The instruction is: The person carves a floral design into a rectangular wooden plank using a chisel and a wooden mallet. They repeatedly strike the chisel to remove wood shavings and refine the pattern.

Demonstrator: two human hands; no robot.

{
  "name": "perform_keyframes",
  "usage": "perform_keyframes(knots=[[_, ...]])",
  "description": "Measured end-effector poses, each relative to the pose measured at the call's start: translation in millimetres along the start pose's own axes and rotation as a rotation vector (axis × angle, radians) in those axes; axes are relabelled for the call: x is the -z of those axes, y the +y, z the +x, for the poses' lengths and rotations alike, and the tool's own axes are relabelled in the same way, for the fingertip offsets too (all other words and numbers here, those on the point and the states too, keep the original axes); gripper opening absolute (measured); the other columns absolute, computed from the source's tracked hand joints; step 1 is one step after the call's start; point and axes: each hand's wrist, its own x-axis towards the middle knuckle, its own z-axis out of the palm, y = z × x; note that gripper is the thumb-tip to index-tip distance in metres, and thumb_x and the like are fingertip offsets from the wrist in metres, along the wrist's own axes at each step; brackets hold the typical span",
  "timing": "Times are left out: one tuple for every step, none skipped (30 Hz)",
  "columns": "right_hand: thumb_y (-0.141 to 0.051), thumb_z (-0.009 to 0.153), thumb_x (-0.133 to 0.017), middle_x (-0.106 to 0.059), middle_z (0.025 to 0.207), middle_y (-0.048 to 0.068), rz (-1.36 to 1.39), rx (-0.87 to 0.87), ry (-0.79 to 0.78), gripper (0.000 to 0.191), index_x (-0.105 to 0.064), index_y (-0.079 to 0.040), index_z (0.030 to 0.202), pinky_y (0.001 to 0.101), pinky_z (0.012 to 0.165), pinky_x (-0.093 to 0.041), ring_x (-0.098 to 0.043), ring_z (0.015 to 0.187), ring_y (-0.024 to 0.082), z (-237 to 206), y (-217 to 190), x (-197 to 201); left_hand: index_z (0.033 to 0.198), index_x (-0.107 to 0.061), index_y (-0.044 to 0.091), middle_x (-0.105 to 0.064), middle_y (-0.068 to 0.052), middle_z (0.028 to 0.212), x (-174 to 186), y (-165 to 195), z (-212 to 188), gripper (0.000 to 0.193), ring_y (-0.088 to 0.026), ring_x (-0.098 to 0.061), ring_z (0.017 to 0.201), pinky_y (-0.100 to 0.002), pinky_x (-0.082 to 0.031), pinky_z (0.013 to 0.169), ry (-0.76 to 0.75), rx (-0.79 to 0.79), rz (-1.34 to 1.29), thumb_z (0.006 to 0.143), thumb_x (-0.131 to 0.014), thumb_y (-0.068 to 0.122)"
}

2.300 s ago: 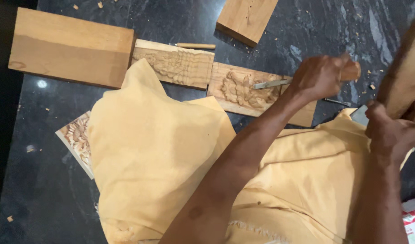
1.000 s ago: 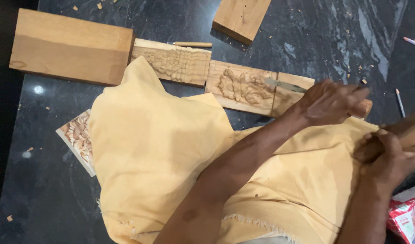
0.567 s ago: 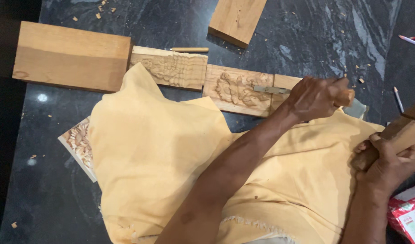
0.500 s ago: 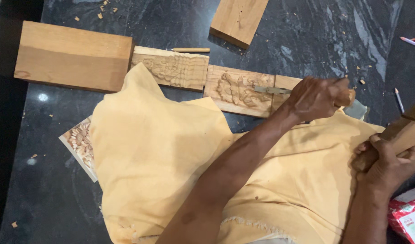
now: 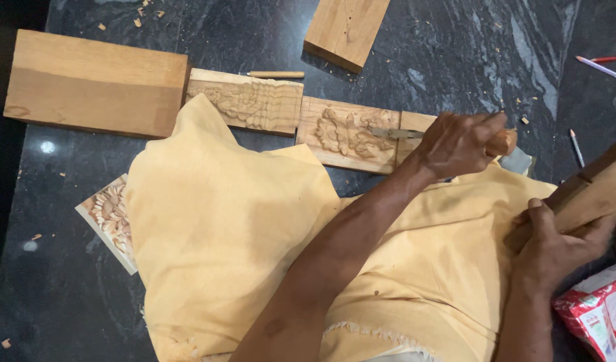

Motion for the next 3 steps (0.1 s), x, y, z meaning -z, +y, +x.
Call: perform_keyframes(knots=[[0.017, 0.094, -0.069, -0.059, 0.118, 0.012, -0.040, 0.033, -0.021, 0.060, -0.043, 0.007, 0.148, 0.0321, 0.086, -0.057, -0.064, 0.091, 0.021, -1, 5, 3, 0.108, -0.064, 0.004, -0.076, -0.009, 0.089, -1, 0, 0, 0.043, -0.027, -0.076, 0.077, -0.041, -0.060, 0.063, 0.001, -0.002, 0.004, 0.068, -0.078, 0.010], [0.019, 0.095, -0.069, -0.057, 0.120, 0.013, -0.080, 0.068, -0.041, 0.060, -0.043, 0.008, 0.148, 0.0328, 0.090, -0.058, -0.064, 0.095, 0.021, -2, 11, 6, 0.107, -0.064, 0.005, -0.076, -0.009, 0.089, -2, 1, 0, 0.041, -0.026, -0.076, 0.078, -0.040, -0.061, 0.064, 0.003, -0.003, 0.007, 0.069, -0.078, 0.010], [0.019, 0.096, -0.069, -0.057, 0.121, 0.014, -0.109, 0.074, -0.045, 0.059, -0.042, 0.008, 0.147, 0.0333, 0.090, -0.057, -0.063, 0.095, 0.022, -3, 18, 10, 0.106, -0.063, 0.006, -0.076, -0.008, 0.090, -3, 2, -1, 0.038, -0.026, -0.076, 0.079, -0.040, -0.061, 0.064, 0.005, -0.004, 0.010, 0.070, -0.078, 0.011]])
